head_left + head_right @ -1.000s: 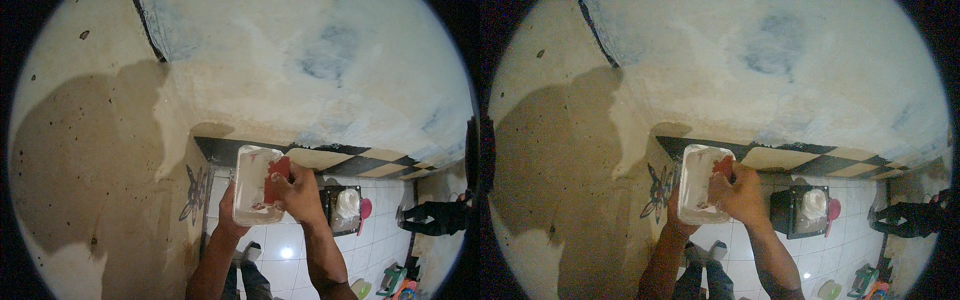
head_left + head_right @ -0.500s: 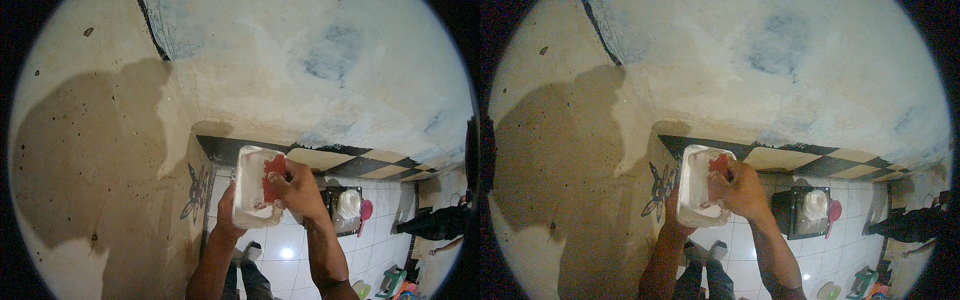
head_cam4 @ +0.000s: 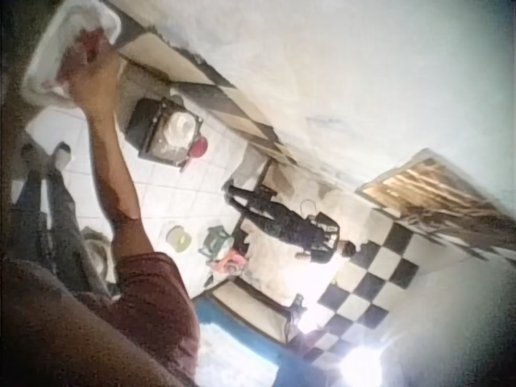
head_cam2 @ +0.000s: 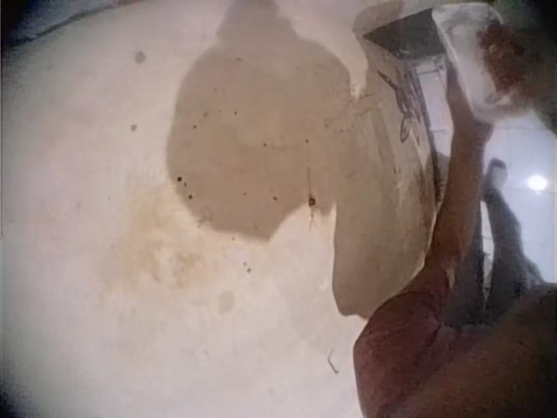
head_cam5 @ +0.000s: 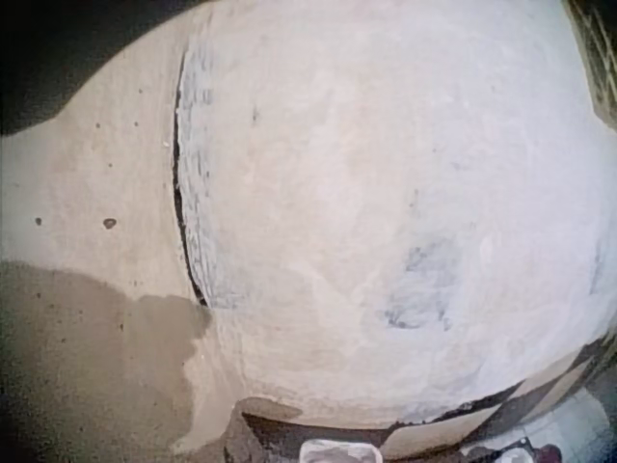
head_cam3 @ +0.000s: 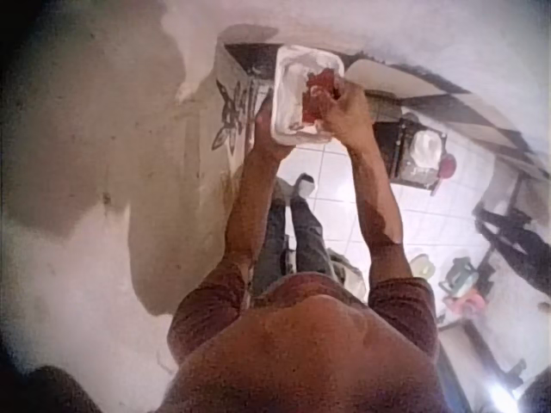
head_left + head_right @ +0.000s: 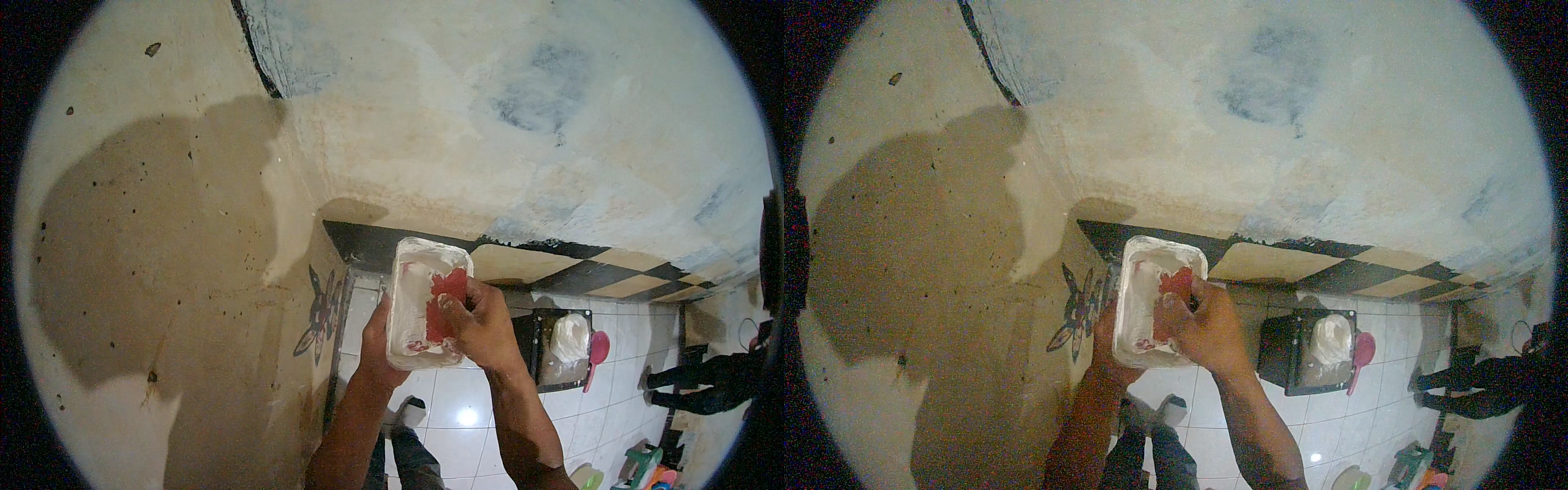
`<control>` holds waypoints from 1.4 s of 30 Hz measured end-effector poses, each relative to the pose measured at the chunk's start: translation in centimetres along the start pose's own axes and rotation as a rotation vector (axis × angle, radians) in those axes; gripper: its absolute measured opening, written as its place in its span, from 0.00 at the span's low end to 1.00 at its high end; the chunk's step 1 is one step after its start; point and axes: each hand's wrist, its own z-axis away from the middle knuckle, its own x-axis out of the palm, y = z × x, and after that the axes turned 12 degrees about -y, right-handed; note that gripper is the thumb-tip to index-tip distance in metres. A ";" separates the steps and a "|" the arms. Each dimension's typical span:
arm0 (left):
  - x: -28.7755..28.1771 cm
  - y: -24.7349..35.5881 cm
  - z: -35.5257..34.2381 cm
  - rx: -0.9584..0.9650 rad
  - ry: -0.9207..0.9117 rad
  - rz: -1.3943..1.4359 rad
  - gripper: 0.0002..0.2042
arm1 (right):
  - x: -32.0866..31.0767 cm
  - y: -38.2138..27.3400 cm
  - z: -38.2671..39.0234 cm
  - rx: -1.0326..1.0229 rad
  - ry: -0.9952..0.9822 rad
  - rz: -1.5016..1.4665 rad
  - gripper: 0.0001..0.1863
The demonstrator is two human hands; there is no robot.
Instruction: The person applies white putty to a wall using a putty knife, taking material from a plastic container and spreading it across the wall surface.
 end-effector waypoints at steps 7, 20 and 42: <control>-0.1 -0.2 0.0 -0.118 0.077 0.161 0.27 | 0.1 -0.4 0.5 -0.084 0.014 -0.140 0.09; 0.4 0.7 0.0 0.010 -0.035 0.189 0.28 | -0.9 0.3 3.0 -0.086 0.158 -0.321 0.10; -0.4 0.8 0.1 -0.029 0.092 0.199 0.27 | 2.4 -0.4 -0.8 -0.011 0.070 -0.069 0.09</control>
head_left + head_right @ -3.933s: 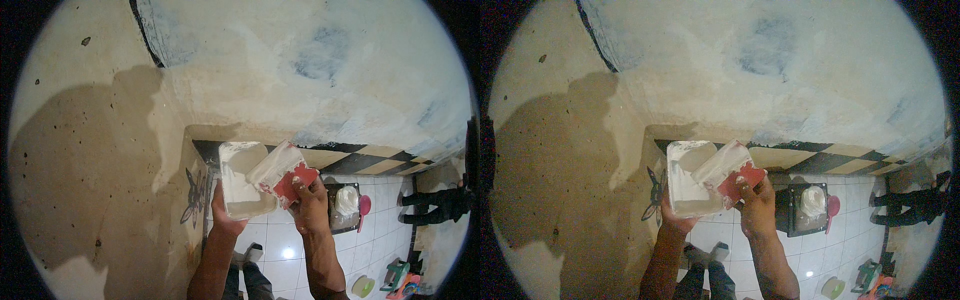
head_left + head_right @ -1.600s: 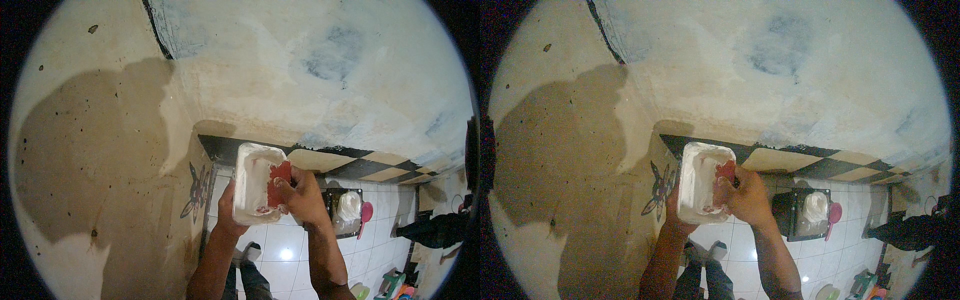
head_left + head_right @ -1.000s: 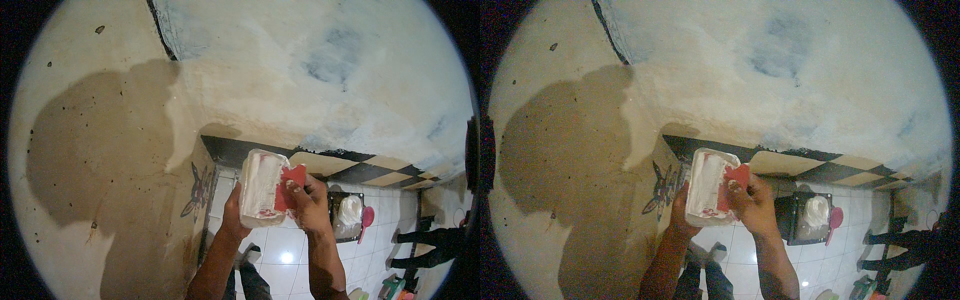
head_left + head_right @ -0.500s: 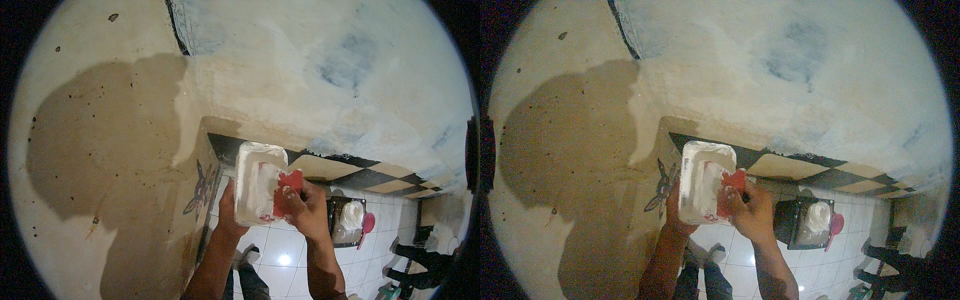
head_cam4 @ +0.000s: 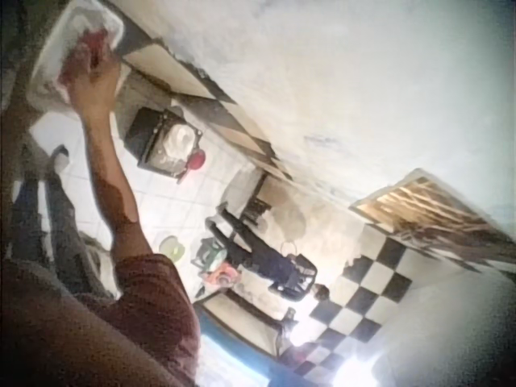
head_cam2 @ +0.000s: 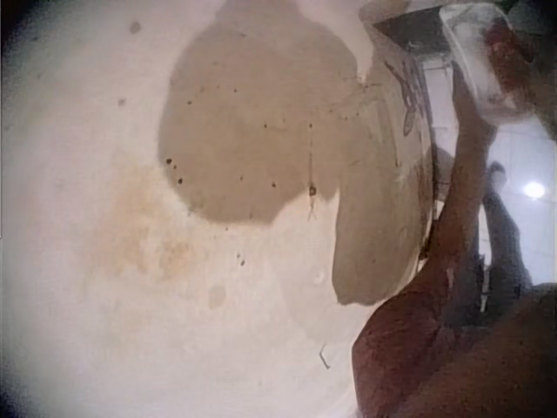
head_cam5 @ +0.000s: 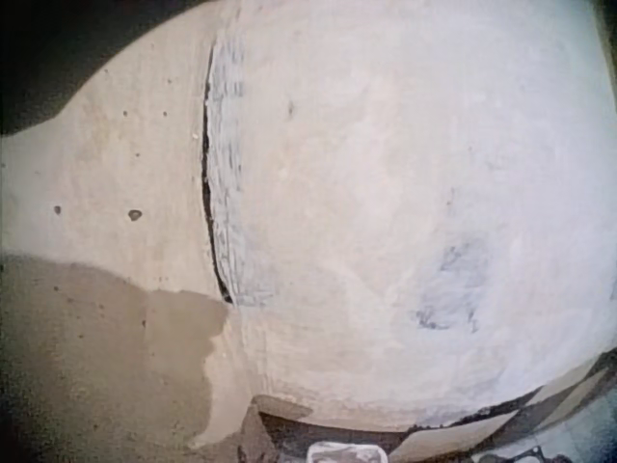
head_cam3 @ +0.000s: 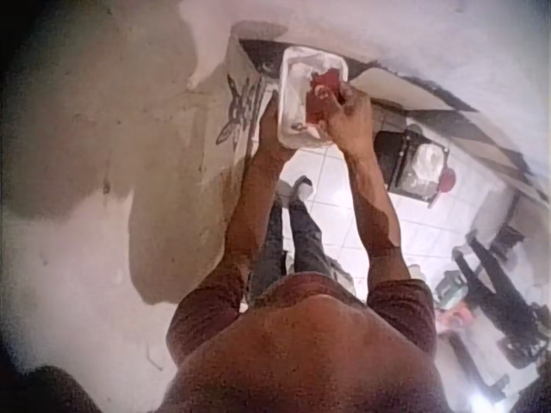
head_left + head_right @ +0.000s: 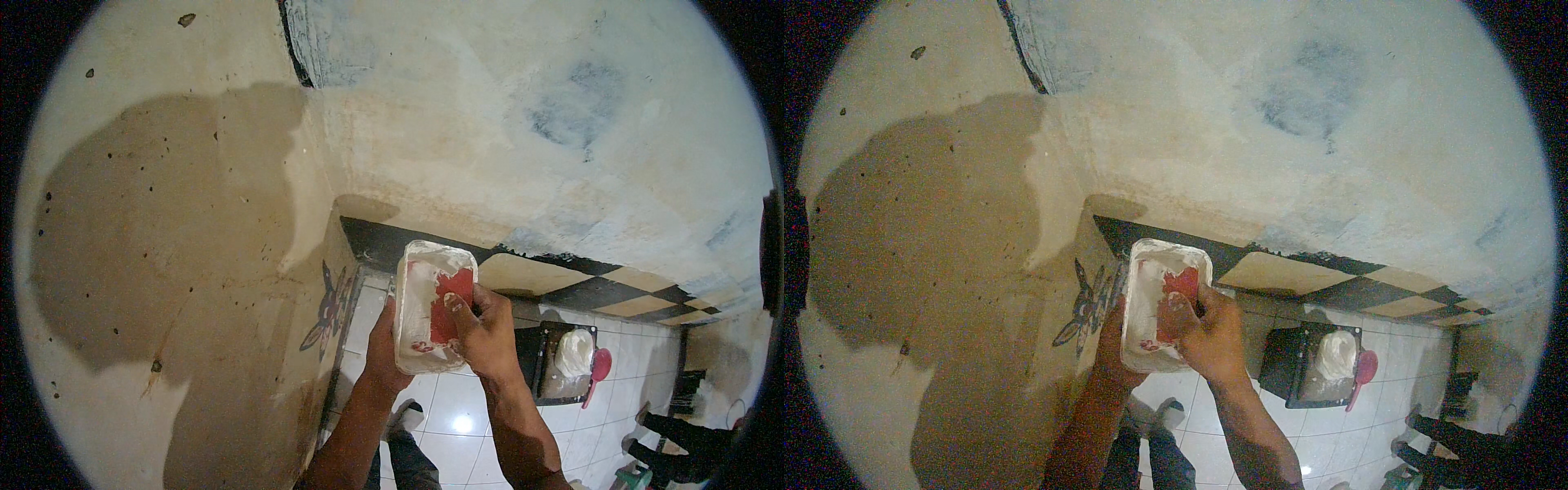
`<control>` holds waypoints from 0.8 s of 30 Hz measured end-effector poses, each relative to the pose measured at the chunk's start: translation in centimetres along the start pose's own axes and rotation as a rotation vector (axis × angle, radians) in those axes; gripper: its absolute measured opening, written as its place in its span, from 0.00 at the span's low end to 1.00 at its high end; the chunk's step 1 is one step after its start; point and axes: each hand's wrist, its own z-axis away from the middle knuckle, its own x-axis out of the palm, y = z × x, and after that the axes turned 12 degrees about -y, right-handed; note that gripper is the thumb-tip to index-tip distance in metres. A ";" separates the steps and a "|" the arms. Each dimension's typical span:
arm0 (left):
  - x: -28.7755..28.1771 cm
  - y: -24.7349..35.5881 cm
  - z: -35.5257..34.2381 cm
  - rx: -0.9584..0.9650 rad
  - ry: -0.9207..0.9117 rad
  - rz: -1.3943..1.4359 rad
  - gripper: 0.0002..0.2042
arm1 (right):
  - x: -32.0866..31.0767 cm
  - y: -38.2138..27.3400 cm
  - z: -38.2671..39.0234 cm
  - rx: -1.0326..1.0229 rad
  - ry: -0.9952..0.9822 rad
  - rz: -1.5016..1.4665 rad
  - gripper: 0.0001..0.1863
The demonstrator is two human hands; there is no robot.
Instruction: The person applies white putty to a wall using a putty knife, taking material from a plastic container and spreading it across the wall surface.
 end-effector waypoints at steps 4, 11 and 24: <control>-0.1 0.1 0.2 0.002 -0.027 -0.090 0.27 | 0.2 1.2 0.1 -0.038 0.022 -0.152 0.10; 0.8 0.6 0.2 0.037 -0.051 -0.174 0.27 | -0.7 0.7 1.3 0.031 0.083 -0.270 0.11; -1.0 1.8 1.0 0.065 -0.091 -0.013 0.28 | -1.0 0.5 3.5 -0.194 0.231 -0.463 0.12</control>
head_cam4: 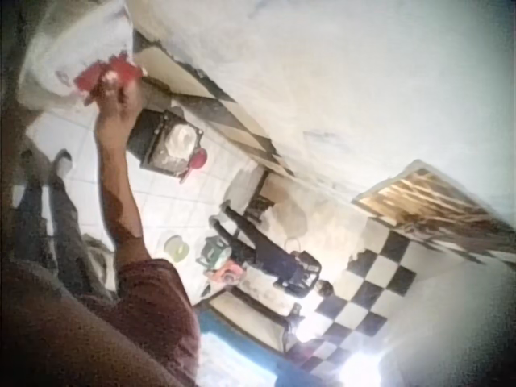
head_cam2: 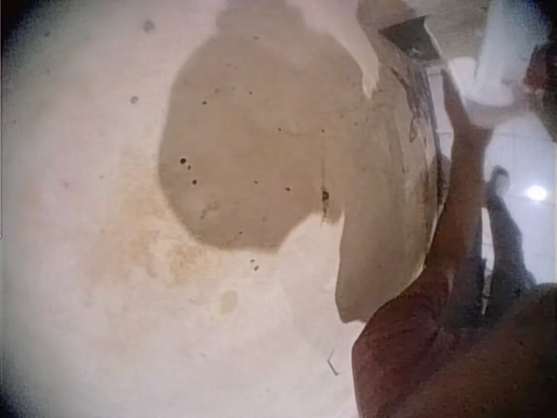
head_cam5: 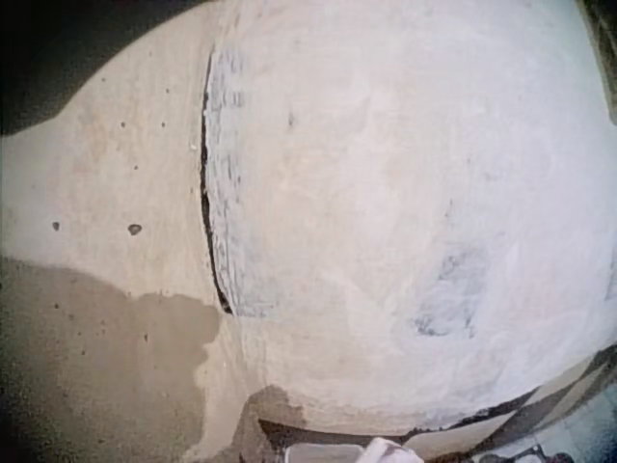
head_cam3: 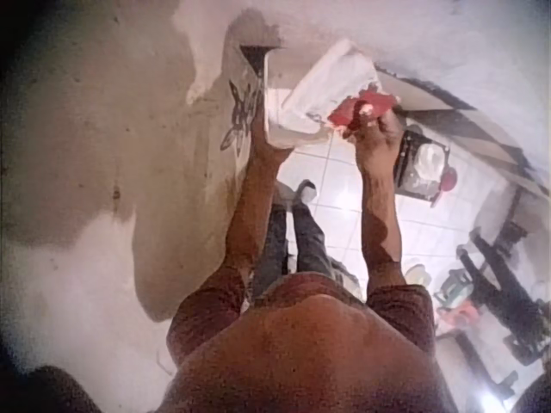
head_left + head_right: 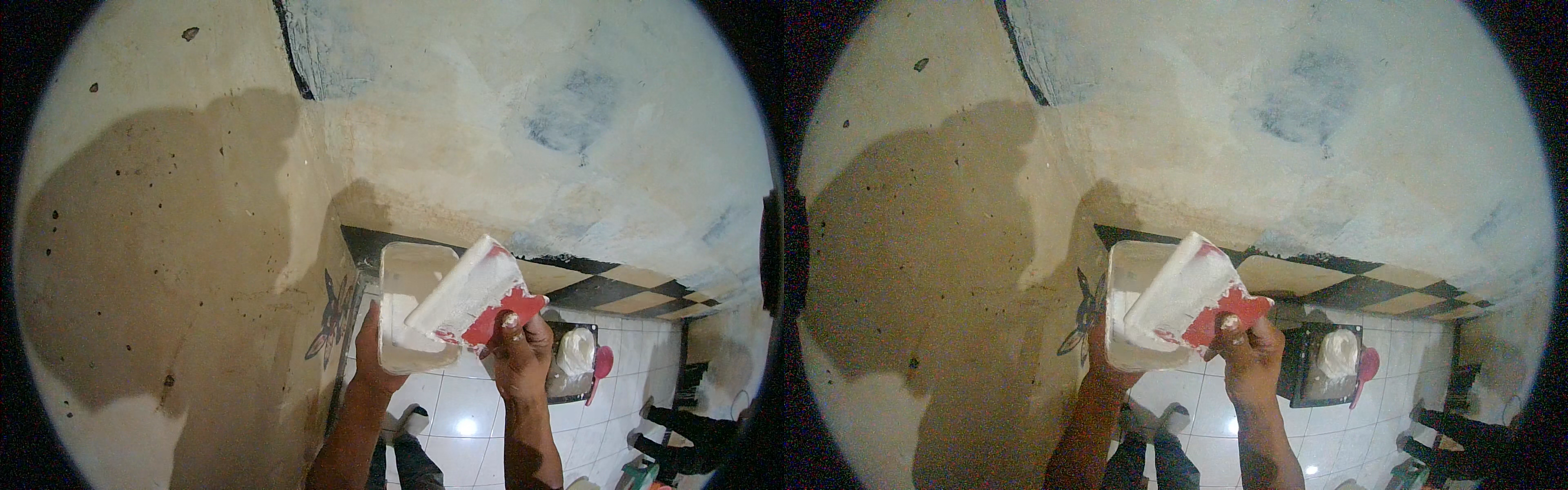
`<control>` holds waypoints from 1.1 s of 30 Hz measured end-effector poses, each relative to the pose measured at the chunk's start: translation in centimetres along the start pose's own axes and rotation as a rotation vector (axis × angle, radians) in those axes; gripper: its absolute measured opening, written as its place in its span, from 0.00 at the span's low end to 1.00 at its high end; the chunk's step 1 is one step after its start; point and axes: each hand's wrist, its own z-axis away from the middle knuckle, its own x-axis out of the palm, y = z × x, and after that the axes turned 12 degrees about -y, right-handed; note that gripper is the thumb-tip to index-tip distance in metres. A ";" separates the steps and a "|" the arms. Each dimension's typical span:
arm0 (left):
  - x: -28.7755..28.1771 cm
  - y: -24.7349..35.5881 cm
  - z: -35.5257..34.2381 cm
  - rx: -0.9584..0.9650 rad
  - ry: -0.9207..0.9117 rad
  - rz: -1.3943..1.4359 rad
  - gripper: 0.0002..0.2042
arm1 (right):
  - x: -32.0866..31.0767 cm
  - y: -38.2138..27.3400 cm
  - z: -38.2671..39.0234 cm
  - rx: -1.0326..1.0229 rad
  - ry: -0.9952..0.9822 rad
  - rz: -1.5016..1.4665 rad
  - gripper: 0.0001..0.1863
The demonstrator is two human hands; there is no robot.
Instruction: The person applies white putty to a wall using a putty knife, taking material from a plastic container and spreading it across the wall surface.
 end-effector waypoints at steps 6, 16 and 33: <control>1.9 1.1 -0.1 0.120 -0.220 -0.258 0.29 | -0.7 0.8 0.8 0.168 -0.020 -0.093 0.11; -2.4 1.7 0.8 0.175 0.020 -0.373 0.24 | -1.2 2.6 0.1 0.288 -0.001 -0.375 0.13; -3.5 3.4 5.0 0.228 0.131 -0.106 0.29 | 0.5 4.1 -17.3 0.115 0.083 -0.498 0.03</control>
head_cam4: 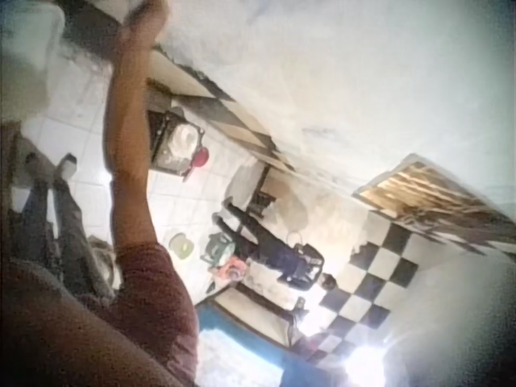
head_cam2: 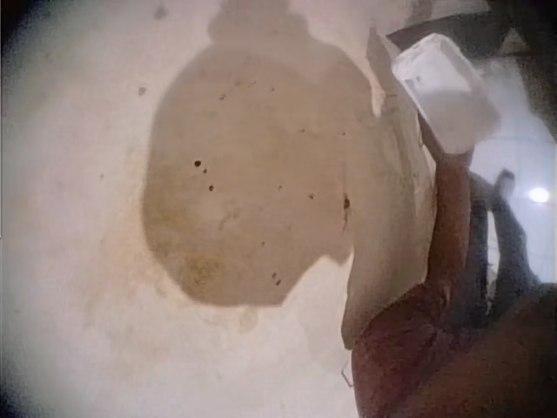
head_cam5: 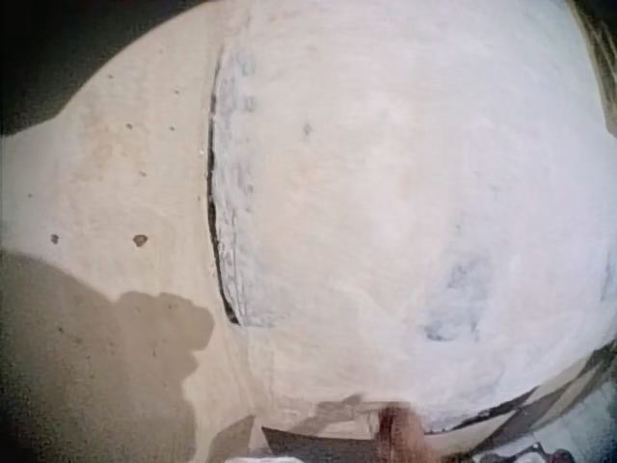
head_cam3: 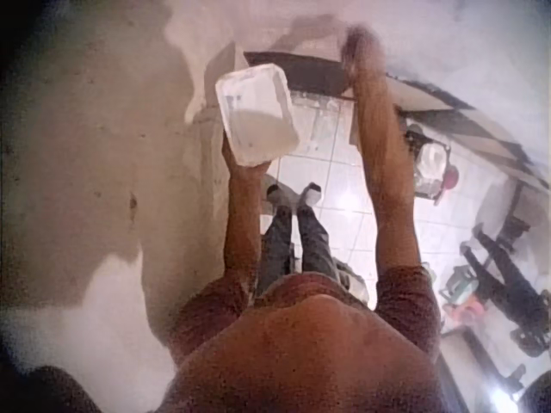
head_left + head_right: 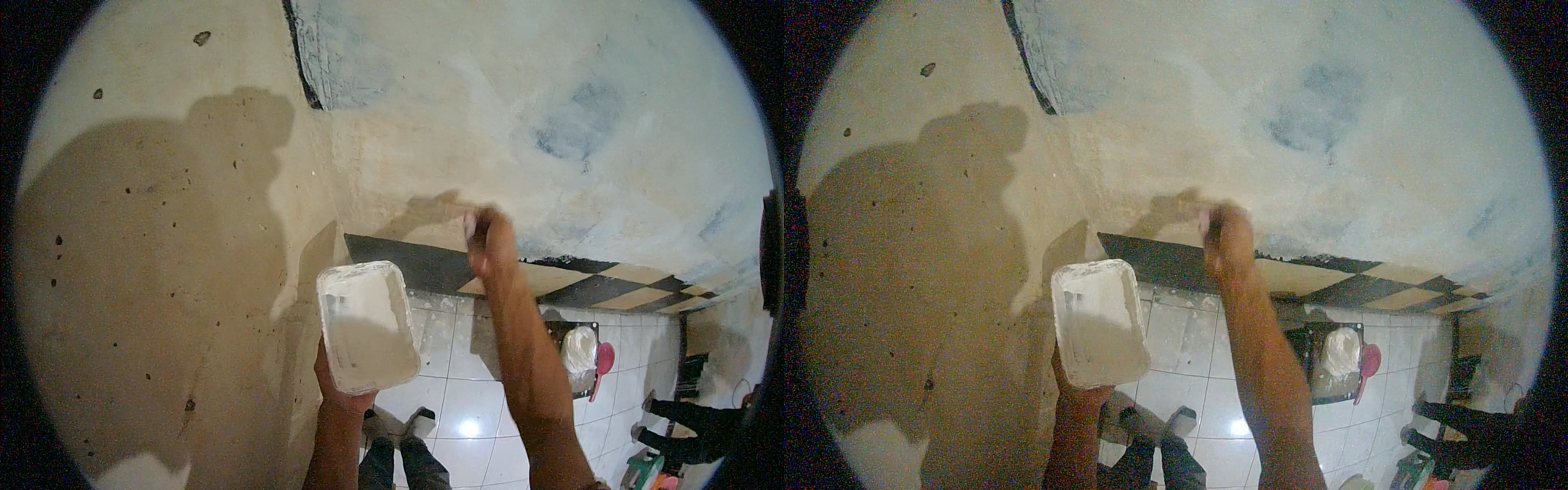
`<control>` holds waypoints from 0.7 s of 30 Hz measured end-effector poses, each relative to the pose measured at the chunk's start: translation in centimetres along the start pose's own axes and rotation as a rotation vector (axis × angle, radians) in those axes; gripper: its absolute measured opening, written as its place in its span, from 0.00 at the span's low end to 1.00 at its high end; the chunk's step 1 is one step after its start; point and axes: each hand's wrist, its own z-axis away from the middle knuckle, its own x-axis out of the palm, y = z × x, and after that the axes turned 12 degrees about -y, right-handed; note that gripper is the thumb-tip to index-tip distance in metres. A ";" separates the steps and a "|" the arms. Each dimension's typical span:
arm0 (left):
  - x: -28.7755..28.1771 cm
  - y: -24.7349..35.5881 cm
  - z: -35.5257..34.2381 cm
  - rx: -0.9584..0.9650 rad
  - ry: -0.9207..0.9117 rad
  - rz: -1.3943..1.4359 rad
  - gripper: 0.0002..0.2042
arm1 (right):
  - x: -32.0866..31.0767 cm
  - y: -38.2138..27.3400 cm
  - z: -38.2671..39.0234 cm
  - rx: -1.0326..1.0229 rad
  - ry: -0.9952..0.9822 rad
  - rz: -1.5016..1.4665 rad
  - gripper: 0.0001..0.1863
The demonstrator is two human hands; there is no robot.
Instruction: The person applies white putty to a wall using a putty knife, taking material from a plastic container and spreading it across the wall surface.
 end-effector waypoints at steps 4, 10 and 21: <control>1.5 0.7 0.4 0.003 0.018 0.147 0.26 | 4.7 -4.9 -1.7 -0.040 -0.084 -0.015 0.05; -0.6 0.4 2.3 -0.034 0.093 0.120 0.30 | 2.6 -2.9 6.8 -0.026 0.073 0.043 0.04; 1.7 0.3 3.1 -0.014 0.033 0.272 0.26 | -0.6 -7.9 -0.8 -0.078 -0.111 0.002 0.04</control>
